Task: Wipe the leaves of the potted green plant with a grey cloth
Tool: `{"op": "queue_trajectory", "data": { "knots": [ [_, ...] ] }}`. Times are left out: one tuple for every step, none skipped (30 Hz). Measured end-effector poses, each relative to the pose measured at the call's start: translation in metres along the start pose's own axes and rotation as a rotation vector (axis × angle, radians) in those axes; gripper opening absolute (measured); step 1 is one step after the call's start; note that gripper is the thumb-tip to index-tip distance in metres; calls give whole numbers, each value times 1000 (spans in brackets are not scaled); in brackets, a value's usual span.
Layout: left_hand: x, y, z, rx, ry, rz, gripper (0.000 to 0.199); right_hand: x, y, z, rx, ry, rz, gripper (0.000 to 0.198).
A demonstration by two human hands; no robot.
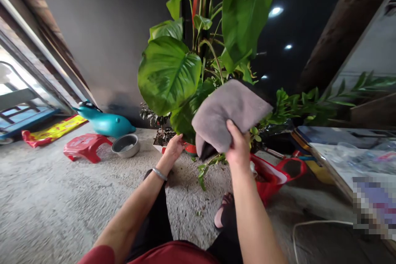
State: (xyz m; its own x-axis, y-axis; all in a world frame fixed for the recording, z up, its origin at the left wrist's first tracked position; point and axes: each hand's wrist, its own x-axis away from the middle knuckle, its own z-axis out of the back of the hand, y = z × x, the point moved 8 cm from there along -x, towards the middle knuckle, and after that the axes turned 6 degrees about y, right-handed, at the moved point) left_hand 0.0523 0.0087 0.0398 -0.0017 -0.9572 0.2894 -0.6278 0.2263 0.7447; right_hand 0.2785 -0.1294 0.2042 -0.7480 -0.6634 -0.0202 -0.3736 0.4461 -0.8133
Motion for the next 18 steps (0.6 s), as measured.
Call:
{"op": "queue_trajectory", "data": {
  "knots": [
    [2,-3,-4,-13,-10,9,23,-3,16,-15,5,-20,-42,46],
    [4,-5,-6,-26,-17,15,22,-1,39,-21,31,-35,-119,44],
    [4,-4,-5,-40,-15,18,23,7,66,-20,70,-45,-216,44],
    [3,-2,-3,-54,-10,18,23,20,93,-10,113,-50,-317,44],
    [1,1,1,-63,0,13,24,36,119,8,155,-50,-411,46],
    [-2,6,7,-66,16,5,25,53,140,30,193,-58,-489,48],
    [-5,10,14,-66,33,-6,26,69,156,56,237,-49,-557,48],
    [-8,15,22,-65,50,-15,26,83,166,83,277,-22,-602,49],
    [-11,17,29,-65,64,-18,25,93,169,108,311,19,-626,49],
    [-14,18,37,-66,78,-14,25,99,166,128,334,60,-633,50],
    [-16,17,45,-70,94,-4,24,101,159,140,344,86,-628,50],
    [-17,14,52,-78,106,10,22,100,148,143,341,90,-617,50],
    [-18,11,59,-88,121,23,19,95,136,139,327,72,-600,49],
    [-20,7,67,-102,143,35,15,89,122,128,303,40,-572,49],
    [-21,4,75,-119,176,45,14,80,108,112,276,5,-526,49],
    [-24,1,83,-139,219,49,15,71,94,94,251,-23,-464,48],
    [-27,1,91,-162,266,49,16,61,82,75,230,-38,-393,47],
    [-32,1,98,-182,312,47,17,52,73,58,214,-45,-325,45]
  ]
}}
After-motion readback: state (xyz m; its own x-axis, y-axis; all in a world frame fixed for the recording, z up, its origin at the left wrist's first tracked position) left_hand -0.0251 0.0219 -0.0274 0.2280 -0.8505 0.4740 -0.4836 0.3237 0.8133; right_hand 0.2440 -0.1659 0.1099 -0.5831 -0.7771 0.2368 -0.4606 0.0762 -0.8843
